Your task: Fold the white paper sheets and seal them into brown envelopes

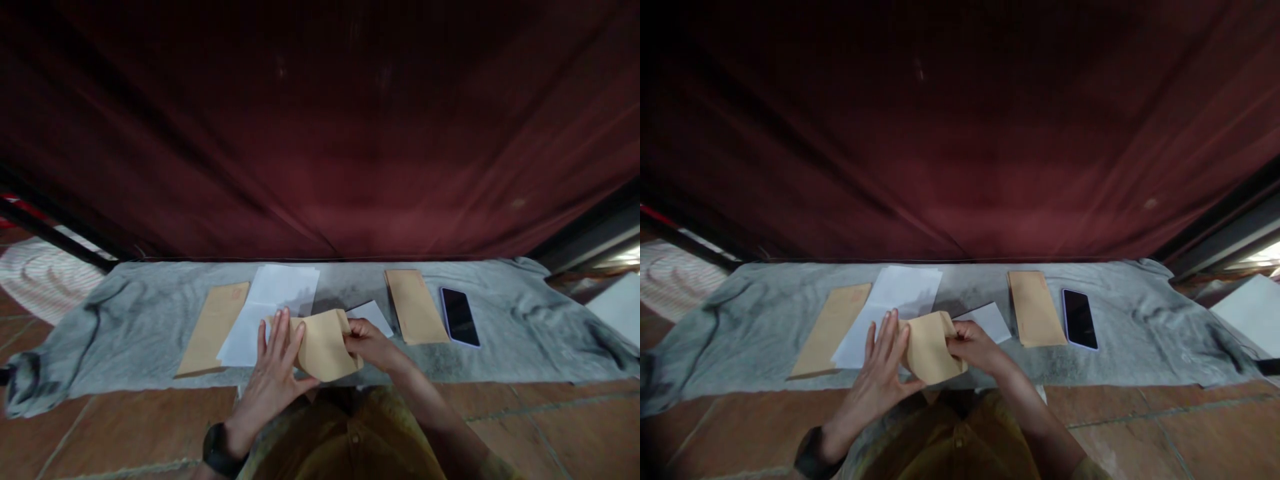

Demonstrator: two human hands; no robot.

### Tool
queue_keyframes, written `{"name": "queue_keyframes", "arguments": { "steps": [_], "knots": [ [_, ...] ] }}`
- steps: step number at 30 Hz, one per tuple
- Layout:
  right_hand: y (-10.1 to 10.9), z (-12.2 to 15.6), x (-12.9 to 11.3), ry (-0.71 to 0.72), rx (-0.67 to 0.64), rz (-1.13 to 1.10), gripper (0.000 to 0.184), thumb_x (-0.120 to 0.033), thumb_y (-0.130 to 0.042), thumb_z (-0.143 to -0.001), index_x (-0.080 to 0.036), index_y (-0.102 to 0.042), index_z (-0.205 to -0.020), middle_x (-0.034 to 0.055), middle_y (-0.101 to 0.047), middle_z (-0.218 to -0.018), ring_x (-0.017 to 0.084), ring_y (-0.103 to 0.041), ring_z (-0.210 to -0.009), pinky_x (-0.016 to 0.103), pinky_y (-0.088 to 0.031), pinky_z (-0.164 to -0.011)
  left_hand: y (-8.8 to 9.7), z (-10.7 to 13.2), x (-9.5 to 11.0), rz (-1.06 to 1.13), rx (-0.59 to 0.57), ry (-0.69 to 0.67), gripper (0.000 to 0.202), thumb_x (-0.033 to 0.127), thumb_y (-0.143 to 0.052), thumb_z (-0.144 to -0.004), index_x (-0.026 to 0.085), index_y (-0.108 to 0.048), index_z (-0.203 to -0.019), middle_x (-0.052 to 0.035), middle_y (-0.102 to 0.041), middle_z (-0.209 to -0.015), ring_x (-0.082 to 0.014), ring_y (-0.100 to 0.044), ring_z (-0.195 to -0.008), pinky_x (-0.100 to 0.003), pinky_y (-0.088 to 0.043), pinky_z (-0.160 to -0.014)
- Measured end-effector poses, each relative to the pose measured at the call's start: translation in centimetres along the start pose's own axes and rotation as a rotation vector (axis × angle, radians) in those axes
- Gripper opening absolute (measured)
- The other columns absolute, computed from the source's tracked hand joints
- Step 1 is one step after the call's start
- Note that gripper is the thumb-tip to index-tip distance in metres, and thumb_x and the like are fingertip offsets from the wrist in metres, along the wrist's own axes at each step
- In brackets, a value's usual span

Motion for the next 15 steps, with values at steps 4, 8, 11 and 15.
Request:
{"name": "queue_keyframes", "arguments": {
  "steps": [4, 8, 11, 15],
  "knots": [
    [0.09, 0.46, 0.09, -0.023, -0.004, -0.067, 0.031, -0.046, -0.078, -0.071, -0.018, -0.077, -0.085, -0.0012, -0.071, -0.073, 0.017, -0.062, -0.069, 0.027, -0.05, -0.068, 0.5, -0.23, 0.35, 0.032, -0.022, -0.051, 0.101, 0.046, -0.082, -0.071, 0.016, -0.031, -0.153, -0.0285, -0.029, -0.16, -0.0441, -0.026, -0.15, -0.068, -0.017, -0.119],
    [0.45, 0.46, 0.52, -0.002, 0.056, -0.032, 0.026, -0.042, -0.076, -0.072, -0.018, -0.076, -0.083, -0.0015, -0.07, -0.072, 0.016, -0.062, -0.068, 0.024, -0.049, -0.063, 0.26, 0.16, 0.4, 0.028, -0.034, -0.018, 0.093, 0.046, -0.079, -0.073, 0.02, -0.038, -0.151, -0.0268, -0.03, -0.16, -0.0434, -0.038, -0.143, -0.061, -0.031, -0.113],
    [0.74, 0.28, 0.72, 0.055, 0.112, 0.076, 0.02, -0.038, -0.072, -0.075, -0.019, -0.075, -0.08, -0.0022, -0.069, -0.071, 0.015, -0.06, -0.067, 0.022, -0.046, -0.059, 0.05, 0.25, 0.17, -0.038, -0.061, 0.019, 0.089, 0.042, -0.078, -0.074, 0.025, -0.038, -0.153, -0.0241, -0.026, -0.163, -0.0446, -0.043, -0.137, -0.061, -0.033, -0.109],
    [0.89, 0.17, 0.86, 0.086, 0.138, 0.149, 0.013, -0.031, -0.067, -0.078, -0.019, -0.072, -0.081, -0.0026, -0.068, -0.074, 0.016, -0.062, -0.071, 0.023, -0.048, -0.065, 0.04, 0.1, 0.03, -0.054, -0.069, -0.005, 0.094, 0.037, -0.076, -0.076, 0.025, -0.03, -0.157, -0.0229, -0.032, -0.16, -0.0428, -0.04, -0.14, -0.064, -0.024, -0.115]
  ]
}}
Point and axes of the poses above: each hand's wrist, its own z-axis away from the middle knuckle, its own y-axis out of the back of the hand, x = y × z, the point moved 1 cm from there along -z, towards the middle knuckle
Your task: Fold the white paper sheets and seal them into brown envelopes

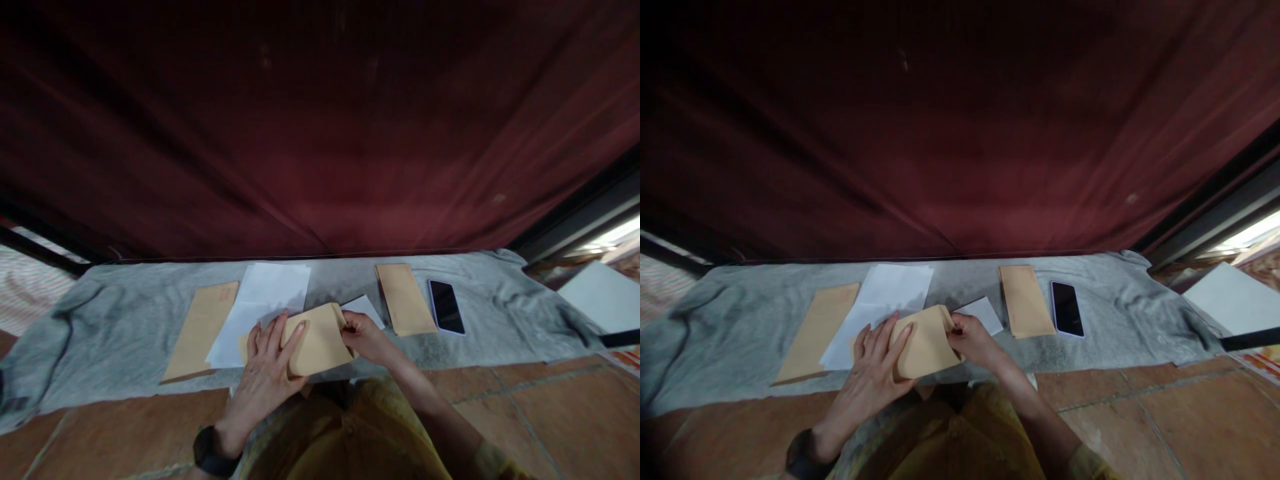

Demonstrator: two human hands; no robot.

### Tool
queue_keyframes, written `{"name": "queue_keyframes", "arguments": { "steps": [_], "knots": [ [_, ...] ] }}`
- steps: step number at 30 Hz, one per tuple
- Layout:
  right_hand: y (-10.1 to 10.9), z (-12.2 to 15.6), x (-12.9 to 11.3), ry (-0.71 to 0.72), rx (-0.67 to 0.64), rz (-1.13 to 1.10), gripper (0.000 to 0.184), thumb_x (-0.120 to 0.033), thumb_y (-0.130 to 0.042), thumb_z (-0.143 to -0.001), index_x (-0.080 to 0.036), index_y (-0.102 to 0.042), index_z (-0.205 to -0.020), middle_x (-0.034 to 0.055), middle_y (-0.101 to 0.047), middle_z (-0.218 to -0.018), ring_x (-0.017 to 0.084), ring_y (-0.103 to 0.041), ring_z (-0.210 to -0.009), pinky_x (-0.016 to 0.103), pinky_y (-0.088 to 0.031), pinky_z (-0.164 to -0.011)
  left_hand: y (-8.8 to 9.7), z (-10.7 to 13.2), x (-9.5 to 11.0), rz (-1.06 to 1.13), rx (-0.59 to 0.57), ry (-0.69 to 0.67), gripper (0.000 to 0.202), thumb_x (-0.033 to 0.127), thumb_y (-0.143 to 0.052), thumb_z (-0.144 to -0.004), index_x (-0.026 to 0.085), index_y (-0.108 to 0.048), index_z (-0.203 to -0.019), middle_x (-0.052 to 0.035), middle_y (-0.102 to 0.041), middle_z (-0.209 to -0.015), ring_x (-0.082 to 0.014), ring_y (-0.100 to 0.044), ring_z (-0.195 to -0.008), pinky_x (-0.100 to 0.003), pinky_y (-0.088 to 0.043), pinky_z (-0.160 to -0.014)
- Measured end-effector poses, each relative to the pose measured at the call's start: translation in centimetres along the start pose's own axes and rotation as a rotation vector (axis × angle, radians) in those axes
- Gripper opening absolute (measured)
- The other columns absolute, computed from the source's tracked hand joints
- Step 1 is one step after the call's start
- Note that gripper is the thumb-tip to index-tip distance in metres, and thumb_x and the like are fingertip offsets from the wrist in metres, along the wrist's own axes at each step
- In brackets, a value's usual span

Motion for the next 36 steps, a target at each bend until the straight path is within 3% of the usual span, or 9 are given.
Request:
{"name": "queue_keyframes", "arguments": {
  "steps": [4, 9, 16, 19, 21, 24, 27, 30, 36],
  "knots": [
    [0.2, 0.1, 0.4, 0.026, 0.034, -0.004, 0.013, -0.025, -0.063, -0.078, -0.019, -0.067, -0.089, -0.0026, -0.068, -0.077, 0.015, -0.063, -0.073, 0.023, -0.048, -0.066, -0.1, -0.1, 0.2, 0.052, 0.006, 0.002, 0.101, 0.036, -0.075, -0.075, 0.021, -0.021, -0.16, -0.0231, -0.041, -0.151, -0.0398, -0.039, -0.142, -0.065, -0.017, -0.12],
    [0.7, 0.2, 1.5, 0.05, 0.177, -0.059, 0.033, -0.023, -0.066, -0.076, -0.024, -0.055, -0.107, -0.0014, -0.069, -0.091, 0.014, -0.064, -0.07, 0.025, -0.049, -0.066, -0.6, -0.6, 0.3, 0.065, 0.047, -0.019, 0.098, 0.036, -0.075, -0.075, 0.021, -0.024, -0.158, -0.0235, -0.038, -0.151, -0.041, -0.034, -0.145, -0.067, -0.016, -0.12],
    [0.7, 0.6, 2.2, 0.101, 0.471, 0.05, 0.022, -0.028, -0.06, -0.082, -0.026, -0.046, -0.1, 0.0019, -0.064, -0.111, 0.012, -0.061, -0.069, 0.022, -0.045, -0.057, -1.2, -1.6, 0.4, 0.015, 0.03, -0.036, 0.106, 0.045, -0.081, -0.067, 0.017, -0.029, -0.155, -0.0254, -0.041, -0.149, -0.0435, -0.038, -0.141, -0.067, -0.018, -0.119],
    [1.2, 0.7, 2.2, 0.219, 0.437, 0.236, 0.003, -0.022, -0.053, -0.085, -0.024, -0.051, -0.086, 0.0026, -0.063, -0.105, 0.016, -0.062, -0.086, 0.025, -0.05, -0.071, -1.3, -1.8, 0.5, -0.005, -0.004, -0.036, 0.102, 0.044, -0.079, -0.069, 0.017, -0.031, -0.155, -0.0245, -0.04, -0.15, -0.0421, -0.037, -0.143, -0.066, -0.021, -0.119],
    [1.7, 0.9, 2.4, 0.257, 0.388, 0.368, 0.01, -0.017, -0.051, -0.086, -0.023, -0.059, -0.086, 0.0035, -0.061, -0.1, 0.017, -0.062, -0.094, 0.027, -0.05, -0.08, -1.4, -1.8, 0.5, -0.024, -0.036, -0.036, 0.098, 0.043, -0.078, -0.071, 0.018, -0.033, -0.155, -0.0238, -0.039, -0.152, -0.0413, -0.036, -0.144, -0.065, -0.021, -0.119],
    [2.4, 1.2, 2.9, 0.183, 0.339, 0.579, 0.018, -0.014, -0.054, -0.087, -0.023, -0.068, -0.093, 0.0044, -0.061, -0.097, 0.017, -0.062, -0.087, 0.027, -0.05, -0.078, -1.7, -1.7, 0.2, -0.052, -0.069, -0.063, 0.098, 0.045, -0.079, -0.071, 0.022, -0.034, -0.155, -0.0222, -0.035, -0.157, -0.0415, -0.035, -0.145, -0.064, -0.021, -0.12],
    [2.9, 1.7, 3.5, 0.079, 0.263, 0.749, 0.02, -0.009, -0.057, -0.086, -0.023, -0.071, -0.082, 0.005, -0.064, -0.089, 0.018, -0.063, -0.085, 0.028, -0.049, -0.079, -2.1, -1.6, 0.1, -0.068, -0.113, -0.119, 0.1, 0.042, -0.08, -0.07, 0.026, -0.032, -0.157, -0.0194, -0.032, -0.16, -0.0419, -0.034, -0.145, -0.064, -0.021, -0.119],
    [2.9, 2.1, 3.7, 0.007, 0.147, 0.571, 0.026, -0.009, -0.055, -0.086, -0.026, -0.075, -0.083, 0.0033, -0.071, -0.088, 0.019, -0.066, -0.09, 0.028, -0.049, -0.081, -2.3, -1.5, 0.2, -0.041, -0.155, -0.151, 0.101, 0.036, -0.079, -0.07, 0.027, -0.03, -0.158, -0.0171, -0.026, -0.164, -0.041, -0.034, -0.145, -0.061, -0.025, -0.118],
    [2.3, 3.2, 2.7, -0.196, -0.058, -0.276, 0.023, -0.039, -0.072, -0.082, -0.022, -0.077, -0.096, 0.0029, -0.075, -0.09, 0.021, -0.069, -0.089, 0.035, -0.051, -0.091, -2.2, -1.1, 1.0, 0.064, -0.229, -0.17, 0.106, 0.029, -0.077, -0.07, 0.028, -0.022, -0.16, -0.0147, -0.014, -0.168, -0.0408, -0.032, -0.144, -0.059, -0.03, -0.117]
  ]
}}
Point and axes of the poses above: each hand's wrist, its own z-axis away from the middle knuckle, its own y-axis out of the back of the hand, x = y × z, the point moved 1 cm from there along -z, towards the middle knuckle
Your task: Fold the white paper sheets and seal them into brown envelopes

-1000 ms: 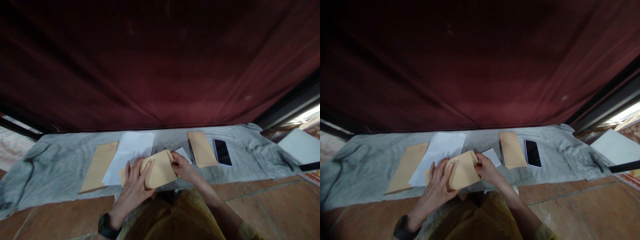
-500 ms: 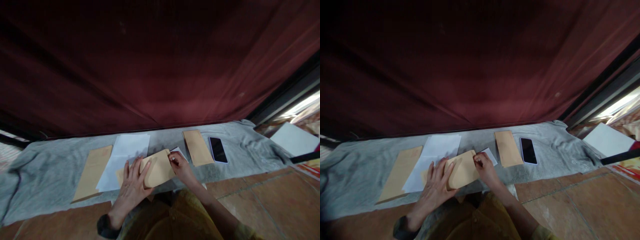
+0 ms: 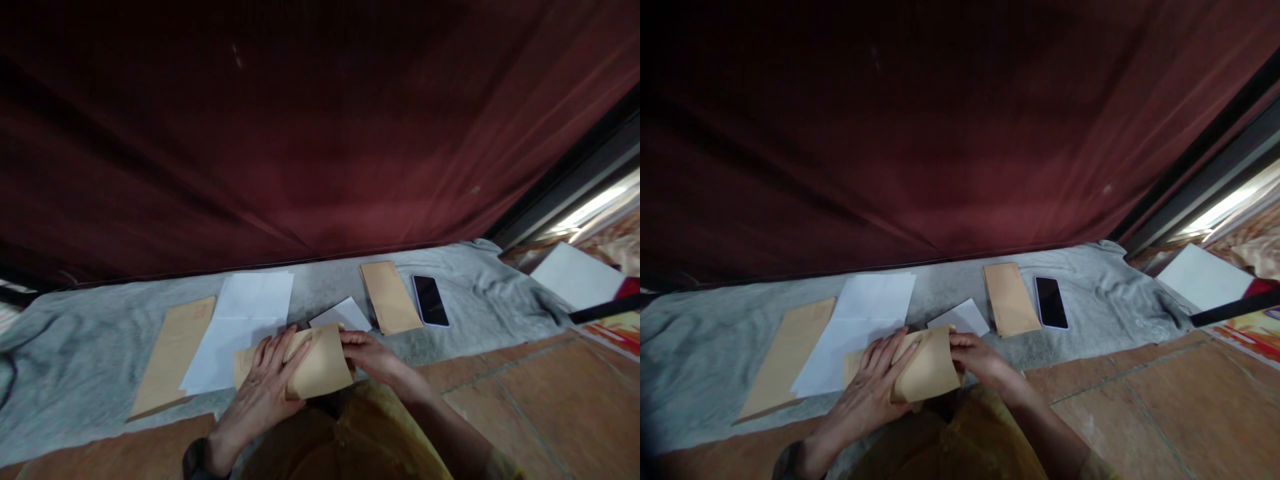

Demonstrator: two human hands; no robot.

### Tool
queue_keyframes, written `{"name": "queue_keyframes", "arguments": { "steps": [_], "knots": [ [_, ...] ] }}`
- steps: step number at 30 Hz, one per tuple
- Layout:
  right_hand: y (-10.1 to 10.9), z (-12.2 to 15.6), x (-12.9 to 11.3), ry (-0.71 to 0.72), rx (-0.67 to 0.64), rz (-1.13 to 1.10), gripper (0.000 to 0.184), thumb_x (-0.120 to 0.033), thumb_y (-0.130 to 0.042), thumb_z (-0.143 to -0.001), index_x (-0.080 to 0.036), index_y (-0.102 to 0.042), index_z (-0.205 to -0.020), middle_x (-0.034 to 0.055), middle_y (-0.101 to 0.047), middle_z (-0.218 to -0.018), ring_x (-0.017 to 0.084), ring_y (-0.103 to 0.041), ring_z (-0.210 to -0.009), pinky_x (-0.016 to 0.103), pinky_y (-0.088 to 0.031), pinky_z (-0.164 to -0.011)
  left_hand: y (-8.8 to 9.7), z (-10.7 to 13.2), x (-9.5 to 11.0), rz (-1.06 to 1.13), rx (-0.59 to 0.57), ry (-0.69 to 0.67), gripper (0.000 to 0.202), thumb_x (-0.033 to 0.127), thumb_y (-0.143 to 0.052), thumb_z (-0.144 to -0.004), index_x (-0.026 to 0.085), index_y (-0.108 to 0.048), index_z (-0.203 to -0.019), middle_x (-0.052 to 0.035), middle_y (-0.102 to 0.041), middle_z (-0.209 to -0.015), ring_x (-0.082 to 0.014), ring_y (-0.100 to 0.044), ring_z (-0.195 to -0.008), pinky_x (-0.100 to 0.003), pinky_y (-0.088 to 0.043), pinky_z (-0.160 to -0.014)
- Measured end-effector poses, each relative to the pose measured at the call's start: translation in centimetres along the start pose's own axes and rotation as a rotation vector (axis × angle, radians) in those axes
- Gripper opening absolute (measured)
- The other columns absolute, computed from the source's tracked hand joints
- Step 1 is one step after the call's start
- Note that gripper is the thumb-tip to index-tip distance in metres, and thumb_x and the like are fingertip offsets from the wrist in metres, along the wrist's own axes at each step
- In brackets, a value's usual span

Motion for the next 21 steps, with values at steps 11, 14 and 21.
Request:
{"name": "queue_keyframes", "arguments": {
  "steps": [11, 14, 21],
  "knots": [
    [-2.1, 2.2, 1.6, -0.313, -0.167, -0.384, 0.033, -0.027, -0.072, -0.073, -0.015, -0.069, -0.104, 0.0111, -0.073, -0.094, 0.026, -0.071, -0.094, 0.035, -0.054, -0.084, -1.9, 1.9, 2.2, 0.113, -0.173, -0.002, 0.104, 0.027, -0.074, -0.073, 0.032, -0.018, -0.161, -0.01, -0.018, -0.169, -0.0399, -0.028, -0.149, -0.058, -0.031, -0.117],
    [-1.6, 2.5, 2.4, -0.299, -0.103, -0.302, 0.032, -0.026, -0.068, -0.075, -0.016, -0.068, -0.105, 0.0124, -0.072, -0.098, 0.027, -0.07, -0.096, 0.038, -0.054, -0.084, -2.4, 2.3, 2.7, 0.112, -0.213, 0.019, 0.104, 0.031, -0.075, -0.074, 0.036, -0.018, -0.161, -0.0078, -0.005, -0.171, -0.0411, -0.022, -0.152, -0.059, -0.03, -0.117],
    [-0.8, 2.6, 3.4, -0.366, -0.13, -0.284, 0.029, -0.026, -0.07, -0.07, -0.017, -0.07, -0.098, 0.011, -0.073, -0.091, 0.028, -0.072, -0.089, 0.039, -0.054, -0.082, -3.6, 1.8, 2.8, 0.14, -0.238, 0.031, 0.107, 0.037, -0.077, -0.073, 0.034, -0.017, -0.161, -0.0111, -0.003, -0.171, -0.0398, -0.023, -0.152, -0.06, -0.024, -0.12]
  ]
}}
Point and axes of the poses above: each hand's wrist, its own z-axis away from the middle knuckle, its own y-axis out of the back of the hand, x = y × z, the point moved 1 cm from there along -z, towards the middle knuckle
